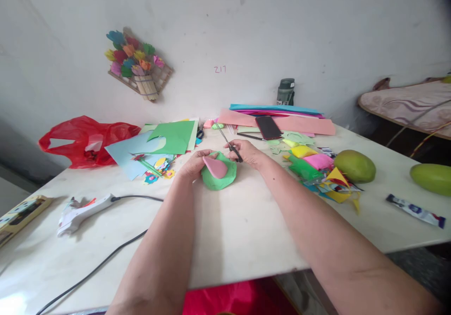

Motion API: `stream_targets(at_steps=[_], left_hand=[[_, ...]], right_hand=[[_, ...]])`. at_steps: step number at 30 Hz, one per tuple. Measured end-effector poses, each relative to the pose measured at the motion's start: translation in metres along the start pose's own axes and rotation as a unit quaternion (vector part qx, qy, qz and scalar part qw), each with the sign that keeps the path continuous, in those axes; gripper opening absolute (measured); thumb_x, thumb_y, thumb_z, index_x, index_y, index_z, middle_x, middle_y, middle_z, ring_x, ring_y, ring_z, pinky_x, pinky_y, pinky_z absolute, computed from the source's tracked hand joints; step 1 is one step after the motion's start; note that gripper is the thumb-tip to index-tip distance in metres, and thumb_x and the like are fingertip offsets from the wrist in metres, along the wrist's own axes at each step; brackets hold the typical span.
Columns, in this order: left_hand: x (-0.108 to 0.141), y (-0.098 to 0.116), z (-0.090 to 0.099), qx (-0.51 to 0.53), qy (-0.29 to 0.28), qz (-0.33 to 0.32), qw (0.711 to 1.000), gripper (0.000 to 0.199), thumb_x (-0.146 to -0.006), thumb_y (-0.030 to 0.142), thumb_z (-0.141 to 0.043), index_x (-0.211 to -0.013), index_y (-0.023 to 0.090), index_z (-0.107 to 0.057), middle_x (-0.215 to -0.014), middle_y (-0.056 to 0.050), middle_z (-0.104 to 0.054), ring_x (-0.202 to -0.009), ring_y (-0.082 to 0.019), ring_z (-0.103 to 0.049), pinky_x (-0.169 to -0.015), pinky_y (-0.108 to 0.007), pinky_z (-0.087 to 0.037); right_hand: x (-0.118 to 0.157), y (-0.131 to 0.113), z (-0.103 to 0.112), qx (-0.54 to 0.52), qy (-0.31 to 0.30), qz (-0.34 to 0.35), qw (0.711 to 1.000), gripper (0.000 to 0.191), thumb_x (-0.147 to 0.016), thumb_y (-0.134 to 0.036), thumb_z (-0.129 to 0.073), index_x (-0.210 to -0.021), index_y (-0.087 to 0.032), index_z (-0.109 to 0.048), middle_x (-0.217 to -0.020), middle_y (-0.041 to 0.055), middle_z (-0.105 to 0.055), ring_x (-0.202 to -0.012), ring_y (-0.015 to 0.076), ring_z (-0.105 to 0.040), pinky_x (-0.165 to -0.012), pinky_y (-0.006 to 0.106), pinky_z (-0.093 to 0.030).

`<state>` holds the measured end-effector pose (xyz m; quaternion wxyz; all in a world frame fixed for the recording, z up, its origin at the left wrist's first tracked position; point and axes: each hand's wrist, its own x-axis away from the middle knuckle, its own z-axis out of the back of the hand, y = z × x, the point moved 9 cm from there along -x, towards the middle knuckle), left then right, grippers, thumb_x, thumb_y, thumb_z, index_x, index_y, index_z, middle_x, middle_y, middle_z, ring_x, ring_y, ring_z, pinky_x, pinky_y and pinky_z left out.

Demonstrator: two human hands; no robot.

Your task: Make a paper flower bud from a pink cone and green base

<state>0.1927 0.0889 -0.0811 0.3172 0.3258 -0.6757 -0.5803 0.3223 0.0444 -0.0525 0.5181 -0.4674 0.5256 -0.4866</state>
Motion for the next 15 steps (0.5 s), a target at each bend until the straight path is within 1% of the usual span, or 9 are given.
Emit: stream_targets(at_steps=[2,3,5,6,8,9,11,13,15], left_hand=[[-0.003,-0.001,0.004,0.044,0.018,-0.011,0.999,0.019,-0.065,0.029,-0.073,-0.068,0.014,-0.062,-0.057,0.002,-0.062,-0.051,-0.008,-0.055,-0.052,-0.018,-0.043],[-0.004,-0.001,0.004,0.074,0.017,-0.012,0.997,0.016,-0.068,0.028,-0.070,-0.068,0.014,-0.061,-0.057,0.001,-0.062,-0.053,-0.010,-0.058,-0.055,-0.019,-0.046],[-0.004,-0.001,0.001,0.134,-0.004,0.003,0.991,0.008,-0.070,0.022,-0.062,-0.072,0.013,-0.062,-0.061,-0.002,-0.065,-0.062,-0.015,-0.064,-0.065,-0.024,-0.051],[-0.003,-0.002,-0.002,0.157,-0.021,0.018,0.987,0.010,-0.069,0.018,-0.058,-0.075,0.012,-0.063,-0.065,-0.005,-0.067,-0.068,-0.018,-0.066,-0.071,-0.028,-0.052],[0.001,-0.002,-0.006,0.188,-0.049,0.046,0.980,0.023,-0.064,0.011,-0.052,-0.083,0.009,-0.064,-0.072,-0.010,-0.070,-0.078,-0.023,-0.068,-0.078,-0.035,-0.053],[0.003,-0.003,-0.007,0.196,-0.053,0.057,0.978,0.029,-0.061,0.009,-0.049,-0.086,0.007,-0.064,-0.074,-0.011,-0.070,-0.081,-0.025,-0.068,-0.080,-0.038,-0.053],[0.005,-0.004,-0.005,0.197,-0.039,0.068,0.977,0.033,-0.062,0.006,-0.048,-0.091,0.005,-0.064,-0.076,-0.013,-0.071,-0.082,-0.025,-0.068,-0.081,-0.040,-0.054],[0.004,-0.006,0.000,0.183,-0.004,0.065,0.981,0.029,-0.067,0.005,-0.050,-0.093,0.005,-0.063,-0.077,-0.013,-0.071,-0.083,-0.025,-0.068,-0.080,-0.039,-0.055],[0.001,-0.006,0.004,0.169,0.030,0.049,0.984,0.026,-0.070,0.006,-0.055,-0.095,0.007,-0.063,-0.079,-0.012,-0.071,-0.084,-0.024,-0.068,-0.080,-0.037,-0.055]], right_hand=[[-0.002,0.001,0.004,-0.004,0.032,0.000,0.999,0.028,-0.058,-0.005,-0.065,-0.084,-0.014,-0.059,-0.049,-0.0068,-0.053,-0.044,0.0068,-0.047,-0.045,0.018,-0.035],[-0.003,0.002,0.007,-0.007,0.052,-0.001,0.999,0.028,-0.058,-0.005,-0.064,-0.084,-0.014,-0.059,-0.049,-0.0071,-0.052,-0.044,0.0067,-0.046,-0.045,0.018,-0.035],[-0.004,0.004,0.015,-0.018,0.096,-0.008,0.995,0.028,-0.057,-0.005,-0.063,-0.083,-0.015,-0.059,-0.049,-0.0075,-0.051,-0.043,0.0066,-0.045,-0.044,0.018,-0.034],[-0.004,0.005,0.019,-0.026,0.119,-0.015,0.992,0.028,-0.058,-0.004,-0.062,-0.083,-0.015,-0.059,-0.049,-0.0075,-0.051,-0.043,0.0068,-0.044,-0.044,0.018,-0.034],[-0.003,0.008,0.027,-0.041,0.158,-0.028,0.986,0.029,-0.058,-0.004,-0.060,-0.084,-0.015,-0.059,-0.050,-0.0072,-0.051,-0.044,0.0076,-0.045,-0.044,0.019,-0.034],[-0.003,0.010,0.030,-0.048,0.176,-0.033,0.983,0.029,-0.058,-0.004,-0.060,-0.085,-0.016,-0.059,-0.051,-0.0071,-0.051,-0.045,0.0080,-0.046,-0.045,0.019,-0.034],[-0.003,0.012,0.036,-0.060,0.209,-0.030,0.976,0.031,-0.058,-0.005,-0.059,-0.086,-0.016,-0.059,-0.051,-0.0076,-0.050,-0.046,0.0083,-0.046,-0.046,0.019,-0.035],[-0.003,0.011,0.039,-0.066,0.234,-0.017,0.970,0.031,-0.058,-0.004,-0.060,-0.087,-0.016,-0.058,-0.051,-0.0079,-0.049,-0.046,0.0079,-0.046,-0.046,0.019,-0.036],[-0.002,0.009,0.039,-0.065,0.250,-0.001,0.966,0.031,-0.058,-0.003,-0.060,-0.085,-0.016,-0.058,-0.051,-0.0080,-0.049,-0.045,0.0071,-0.045,-0.046,0.018,-0.036]])
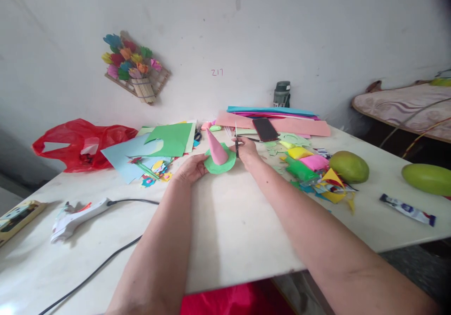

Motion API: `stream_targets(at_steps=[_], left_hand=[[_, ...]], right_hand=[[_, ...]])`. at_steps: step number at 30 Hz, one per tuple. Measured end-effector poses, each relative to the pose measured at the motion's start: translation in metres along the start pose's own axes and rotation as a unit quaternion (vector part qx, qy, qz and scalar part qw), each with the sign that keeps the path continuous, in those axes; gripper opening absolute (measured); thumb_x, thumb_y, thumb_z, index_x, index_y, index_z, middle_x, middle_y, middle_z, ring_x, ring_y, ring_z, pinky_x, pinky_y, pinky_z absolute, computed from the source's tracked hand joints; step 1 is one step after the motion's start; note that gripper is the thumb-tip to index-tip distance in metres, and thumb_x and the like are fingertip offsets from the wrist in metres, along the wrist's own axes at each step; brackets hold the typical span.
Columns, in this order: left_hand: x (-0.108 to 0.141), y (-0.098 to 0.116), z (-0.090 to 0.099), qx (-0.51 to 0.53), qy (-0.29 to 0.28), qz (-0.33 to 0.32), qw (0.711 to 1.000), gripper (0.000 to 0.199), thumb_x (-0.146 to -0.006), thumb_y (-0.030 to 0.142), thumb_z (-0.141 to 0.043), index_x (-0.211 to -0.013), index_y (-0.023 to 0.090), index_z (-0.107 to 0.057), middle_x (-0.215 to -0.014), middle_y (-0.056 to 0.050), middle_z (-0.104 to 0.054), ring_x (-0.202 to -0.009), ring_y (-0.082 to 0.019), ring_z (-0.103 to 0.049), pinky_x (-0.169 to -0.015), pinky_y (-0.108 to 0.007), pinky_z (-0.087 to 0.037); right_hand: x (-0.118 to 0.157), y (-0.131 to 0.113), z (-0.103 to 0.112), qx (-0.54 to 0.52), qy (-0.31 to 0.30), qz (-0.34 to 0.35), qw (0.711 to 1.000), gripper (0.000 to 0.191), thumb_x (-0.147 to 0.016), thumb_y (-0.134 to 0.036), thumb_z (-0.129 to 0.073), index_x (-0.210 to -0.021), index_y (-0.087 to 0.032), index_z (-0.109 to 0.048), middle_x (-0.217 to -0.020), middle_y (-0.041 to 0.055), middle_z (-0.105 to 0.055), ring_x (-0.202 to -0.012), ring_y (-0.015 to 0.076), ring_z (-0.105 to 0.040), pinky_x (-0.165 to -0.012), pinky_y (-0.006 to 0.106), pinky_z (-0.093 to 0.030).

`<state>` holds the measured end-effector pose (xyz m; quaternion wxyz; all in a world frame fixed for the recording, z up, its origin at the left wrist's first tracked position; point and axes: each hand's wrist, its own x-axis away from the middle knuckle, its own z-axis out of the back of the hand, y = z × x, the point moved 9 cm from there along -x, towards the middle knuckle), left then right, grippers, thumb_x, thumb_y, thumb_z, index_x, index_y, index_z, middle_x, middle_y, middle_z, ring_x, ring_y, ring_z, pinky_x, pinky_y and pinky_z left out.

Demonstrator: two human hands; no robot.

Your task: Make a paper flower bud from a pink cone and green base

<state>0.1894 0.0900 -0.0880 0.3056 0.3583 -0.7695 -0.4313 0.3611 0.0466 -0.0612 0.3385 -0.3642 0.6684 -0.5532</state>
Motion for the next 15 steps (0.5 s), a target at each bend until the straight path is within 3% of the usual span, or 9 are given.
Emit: stream_targets(at_steps=[4,9,15], left_hand=[[-0.008,0.007,0.007,0.010,0.034,-0.061,0.997,0.027,-0.065,0.010,-0.066,-0.092,0.011,-0.065,-0.079,-0.009,-0.071,-0.083,-0.023,-0.068,-0.078,-0.033,-0.055],[-0.013,0.017,0.025,0.023,0.071,-0.125,0.989,0.023,-0.061,0.016,-0.072,-0.083,0.013,-0.066,-0.067,-0.002,-0.069,-0.068,-0.015,-0.066,-0.072,-0.025,-0.053],[-0.007,0.018,0.022,-0.021,0.061,-0.117,0.991,0.026,-0.059,0.021,-0.077,-0.082,0.015,-0.067,-0.070,-0.002,-0.069,-0.064,-0.013,-0.064,-0.065,-0.023,-0.051]], right_hand=[[0.007,0.001,-0.008,0.026,-0.010,-0.019,0.999,0.029,-0.060,-0.001,-0.061,-0.085,-0.016,-0.057,-0.051,-0.0068,-0.051,-0.044,0.0070,-0.048,-0.039,0.016,-0.031],[0.017,0.010,-0.028,0.053,-0.168,-0.070,0.982,0.024,-0.067,-0.011,-0.068,-0.087,-0.015,-0.057,-0.055,0.0014,-0.062,-0.048,0.0121,-0.058,-0.032,0.016,-0.022],[0.014,0.001,-0.016,0.133,-0.266,-0.033,0.954,0.031,-0.069,-0.040,-0.073,-0.079,-0.013,-0.059,-0.056,0.0009,-0.060,-0.039,0.0066,-0.050,-0.029,0.016,-0.022]])
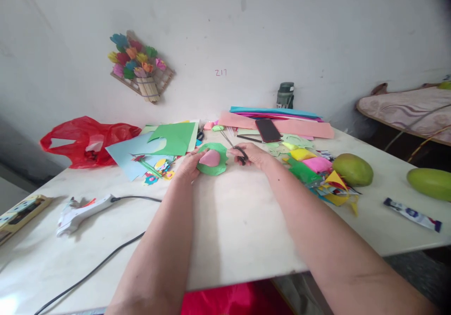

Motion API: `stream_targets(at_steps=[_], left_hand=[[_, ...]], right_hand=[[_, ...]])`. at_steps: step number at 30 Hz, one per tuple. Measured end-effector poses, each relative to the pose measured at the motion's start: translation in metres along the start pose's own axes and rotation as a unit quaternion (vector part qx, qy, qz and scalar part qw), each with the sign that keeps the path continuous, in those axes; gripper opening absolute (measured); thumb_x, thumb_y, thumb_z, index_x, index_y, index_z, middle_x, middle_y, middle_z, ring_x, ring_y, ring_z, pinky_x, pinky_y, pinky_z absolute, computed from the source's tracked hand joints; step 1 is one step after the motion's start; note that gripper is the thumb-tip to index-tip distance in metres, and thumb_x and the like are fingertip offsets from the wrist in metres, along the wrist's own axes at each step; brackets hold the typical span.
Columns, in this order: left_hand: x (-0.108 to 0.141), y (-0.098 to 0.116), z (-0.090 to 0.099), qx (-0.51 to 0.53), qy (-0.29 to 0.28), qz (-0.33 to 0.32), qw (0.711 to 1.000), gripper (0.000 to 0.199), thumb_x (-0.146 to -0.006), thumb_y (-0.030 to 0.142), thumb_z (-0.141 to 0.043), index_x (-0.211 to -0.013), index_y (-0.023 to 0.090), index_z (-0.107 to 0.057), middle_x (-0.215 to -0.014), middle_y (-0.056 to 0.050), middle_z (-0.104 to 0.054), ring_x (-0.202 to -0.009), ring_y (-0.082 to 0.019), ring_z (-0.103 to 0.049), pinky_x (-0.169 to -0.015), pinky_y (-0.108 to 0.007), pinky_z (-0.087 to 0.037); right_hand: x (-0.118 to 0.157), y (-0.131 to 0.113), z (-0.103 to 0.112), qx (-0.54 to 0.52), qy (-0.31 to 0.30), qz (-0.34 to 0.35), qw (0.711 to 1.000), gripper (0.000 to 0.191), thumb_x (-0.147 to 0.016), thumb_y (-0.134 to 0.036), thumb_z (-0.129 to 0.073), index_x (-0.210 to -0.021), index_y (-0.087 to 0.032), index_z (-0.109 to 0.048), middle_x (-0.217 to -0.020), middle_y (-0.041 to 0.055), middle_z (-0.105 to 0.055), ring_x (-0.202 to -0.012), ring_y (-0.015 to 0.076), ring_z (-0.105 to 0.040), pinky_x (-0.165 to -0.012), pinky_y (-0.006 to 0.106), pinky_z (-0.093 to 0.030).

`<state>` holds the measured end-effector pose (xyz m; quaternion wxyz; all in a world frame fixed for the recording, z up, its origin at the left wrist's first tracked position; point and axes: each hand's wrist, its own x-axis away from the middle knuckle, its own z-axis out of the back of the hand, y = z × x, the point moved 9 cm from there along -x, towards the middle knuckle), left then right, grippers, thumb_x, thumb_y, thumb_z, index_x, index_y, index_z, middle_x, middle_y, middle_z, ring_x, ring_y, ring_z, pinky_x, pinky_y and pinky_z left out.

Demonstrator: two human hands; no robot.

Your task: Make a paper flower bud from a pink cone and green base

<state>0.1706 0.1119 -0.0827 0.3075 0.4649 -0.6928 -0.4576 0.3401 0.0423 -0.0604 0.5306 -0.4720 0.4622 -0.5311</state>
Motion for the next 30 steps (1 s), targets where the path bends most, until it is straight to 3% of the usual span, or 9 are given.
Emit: stream_targets(at_steps=[5,10,18,30], left_hand=[[0.003,0.000,-0.004,-0.018,0.000,0.001,1.000,0.031,-0.052,0.023,-0.079,-0.081,0.016,-0.067,-0.072,-0.004,-0.070,-0.075,-0.018,-0.066,-0.069,-0.025,-0.052],[0.000,0.000,-0.004,-0.010,-0.014,-0.009,1.000,0.033,-0.051,0.025,-0.078,-0.080,0.015,-0.067,-0.073,-0.005,-0.071,-0.082,-0.021,-0.067,-0.076,-0.028,-0.052],[-0.008,-0.003,0.006,-0.009,-0.014,-0.013,1.000,0.026,-0.055,0.025,-0.074,-0.079,0.016,-0.067,-0.074,-0.007,-0.071,-0.086,-0.024,-0.067,-0.080,-0.032,-0.052],[-0.005,-0.003,0.006,-0.005,-0.014,-0.006,1.000,0.026,-0.056,0.020,-0.070,-0.082,0.015,-0.066,-0.080,-0.008,-0.072,-0.089,-0.023,-0.066,-0.082,-0.032,-0.052]], right_hand=[[0.005,0.004,0.000,0.083,-0.086,-0.001,0.993,0.040,-0.069,-0.051,-0.069,-0.069,-0.014,-0.053,-0.058,0.0018,-0.060,-0.042,0.0075,-0.053,-0.029,0.016,-0.024],[0.009,0.005,-0.004,0.090,-0.146,0.016,0.985,0.042,-0.074,-0.056,-0.062,-0.073,-0.014,-0.054,-0.066,0.0051,-0.064,-0.047,0.0097,-0.057,-0.031,0.017,-0.029],[0.012,0.004,-0.011,0.086,-0.157,-0.001,0.984,0.033,-0.075,-0.046,-0.064,-0.074,-0.014,-0.055,-0.063,0.0043,-0.064,-0.047,0.0102,-0.057,-0.031,0.017,-0.031],[0.008,0.003,-0.016,0.126,-0.148,0.006,0.981,0.027,-0.078,-0.040,-0.058,-0.071,-0.015,-0.054,-0.062,0.0033,-0.063,-0.042,0.0095,-0.056,-0.033,0.018,-0.031]])
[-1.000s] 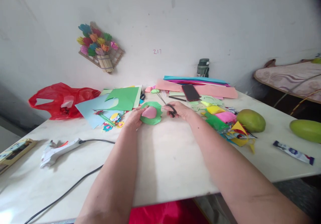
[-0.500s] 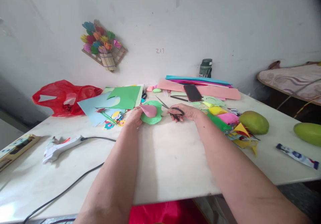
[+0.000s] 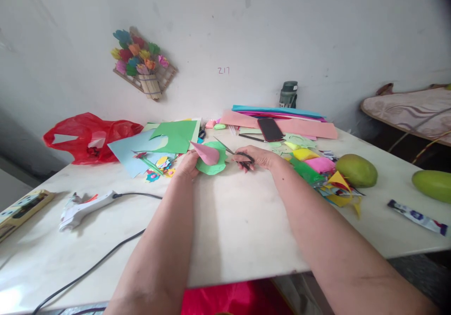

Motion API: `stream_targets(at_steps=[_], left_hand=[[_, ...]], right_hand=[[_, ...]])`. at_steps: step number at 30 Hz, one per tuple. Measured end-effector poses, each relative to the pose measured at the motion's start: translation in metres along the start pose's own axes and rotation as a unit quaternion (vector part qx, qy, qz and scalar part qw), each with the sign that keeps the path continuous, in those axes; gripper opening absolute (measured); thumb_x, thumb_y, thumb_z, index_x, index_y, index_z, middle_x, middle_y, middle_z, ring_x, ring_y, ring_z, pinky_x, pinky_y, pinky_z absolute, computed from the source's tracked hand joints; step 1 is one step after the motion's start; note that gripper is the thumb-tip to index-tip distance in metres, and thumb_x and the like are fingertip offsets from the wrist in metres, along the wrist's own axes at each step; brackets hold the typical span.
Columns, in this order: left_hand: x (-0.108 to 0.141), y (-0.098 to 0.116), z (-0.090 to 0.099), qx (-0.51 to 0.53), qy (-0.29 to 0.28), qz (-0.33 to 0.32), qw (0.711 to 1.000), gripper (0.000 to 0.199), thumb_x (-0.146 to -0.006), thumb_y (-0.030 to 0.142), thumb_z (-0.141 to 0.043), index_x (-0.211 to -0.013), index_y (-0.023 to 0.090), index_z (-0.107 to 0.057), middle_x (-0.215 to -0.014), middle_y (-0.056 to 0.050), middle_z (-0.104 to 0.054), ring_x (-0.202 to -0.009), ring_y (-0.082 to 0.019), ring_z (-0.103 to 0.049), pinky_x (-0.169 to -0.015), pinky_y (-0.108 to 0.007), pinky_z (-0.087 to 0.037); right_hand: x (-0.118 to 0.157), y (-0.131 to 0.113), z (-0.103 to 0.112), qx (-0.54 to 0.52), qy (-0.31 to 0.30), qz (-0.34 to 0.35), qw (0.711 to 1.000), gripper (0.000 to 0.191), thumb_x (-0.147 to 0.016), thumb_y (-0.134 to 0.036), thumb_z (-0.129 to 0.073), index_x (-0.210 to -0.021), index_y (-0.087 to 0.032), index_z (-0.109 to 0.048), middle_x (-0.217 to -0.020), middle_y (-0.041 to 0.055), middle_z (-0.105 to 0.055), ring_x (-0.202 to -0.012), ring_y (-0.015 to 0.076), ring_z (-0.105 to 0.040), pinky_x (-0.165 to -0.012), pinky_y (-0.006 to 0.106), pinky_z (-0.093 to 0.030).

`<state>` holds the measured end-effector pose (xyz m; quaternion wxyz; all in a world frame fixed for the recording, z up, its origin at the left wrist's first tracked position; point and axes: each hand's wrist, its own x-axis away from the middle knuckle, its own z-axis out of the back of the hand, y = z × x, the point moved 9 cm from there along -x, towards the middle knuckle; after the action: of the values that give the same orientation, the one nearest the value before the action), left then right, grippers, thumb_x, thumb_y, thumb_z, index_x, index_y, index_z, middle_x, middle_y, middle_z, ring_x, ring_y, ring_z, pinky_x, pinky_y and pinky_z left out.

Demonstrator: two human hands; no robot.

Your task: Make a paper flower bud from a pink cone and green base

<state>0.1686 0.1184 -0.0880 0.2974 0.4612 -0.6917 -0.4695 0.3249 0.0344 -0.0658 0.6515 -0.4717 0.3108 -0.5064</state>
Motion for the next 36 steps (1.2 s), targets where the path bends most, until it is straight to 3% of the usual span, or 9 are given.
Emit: stream_targets(at_steps=[11,23,29,36], left_hand=[[0.004,0.002,0.002,-0.010,0.030,0.006,0.999,0.025,-0.057,0.024,-0.071,-0.080,0.016,-0.066,-0.080,-0.009,-0.071,-0.091,-0.025,-0.066,-0.082,-0.033,-0.053],[0.001,0.002,0.005,-0.012,0.026,-0.001,1.000,0.027,-0.056,0.023,-0.071,-0.081,0.015,-0.066,-0.080,-0.008,-0.072,-0.089,-0.025,-0.066,-0.080,-0.032,-0.053],[-0.002,0.001,0.009,-0.011,0.032,-0.006,0.999,0.029,-0.056,0.025,-0.073,-0.082,0.016,-0.067,-0.078,-0.008,-0.071,-0.087,-0.025,-0.067,-0.080,-0.034,-0.053],[0.000,0.002,0.007,-0.015,0.037,-0.011,0.999,0.024,-0.058,0.027,-0.073,-0.078,0.017,-0.067,-0.078,-0.006,-0.071,-0.088,-0.024,-0.066,-0.081,-0.033,-0.053]], right_hand=[[0.004,-0.006,-0.001,0.018,0.009,0.002,1.000,0.028,-0.078,-0.041,-0.060,-0.071,-0.015,-0.055,-0.062,0.0028,-0.061,-0.043,0.0084,-0.054,-0.032,0.018,-0.029],[0.010,-0.014,-0.003,0.021,0.014,-0.012,1.000,0.027,-0.079,-0.038,-0.060,-0.066,-0.015,-0.052,-0.053,0.0007,-0.057,-0.036,0.0056,-0.044,-0.033,0.019,-0.026],[0.007,-0.010,-0.004,-0.007,0.004,-0.012,1.000,0.026,-0.078,-0.040,-0.061,-0.072,-0.016,-0.055,-0.057,0.0004,-0.057,-0.041,0.0076,-0.049,-0.032,0.018,-0.025],[0.007,-0.011,-0.005,-0.005,0.005,-0.011,1.000,0.029,-0.078,-0.041,-0.062,-0.067,-0.016,-0.051,-0.055,0.0009,-0.056,-0.040,0.0070,-0.047,-0.032,0.018,-0.024]])
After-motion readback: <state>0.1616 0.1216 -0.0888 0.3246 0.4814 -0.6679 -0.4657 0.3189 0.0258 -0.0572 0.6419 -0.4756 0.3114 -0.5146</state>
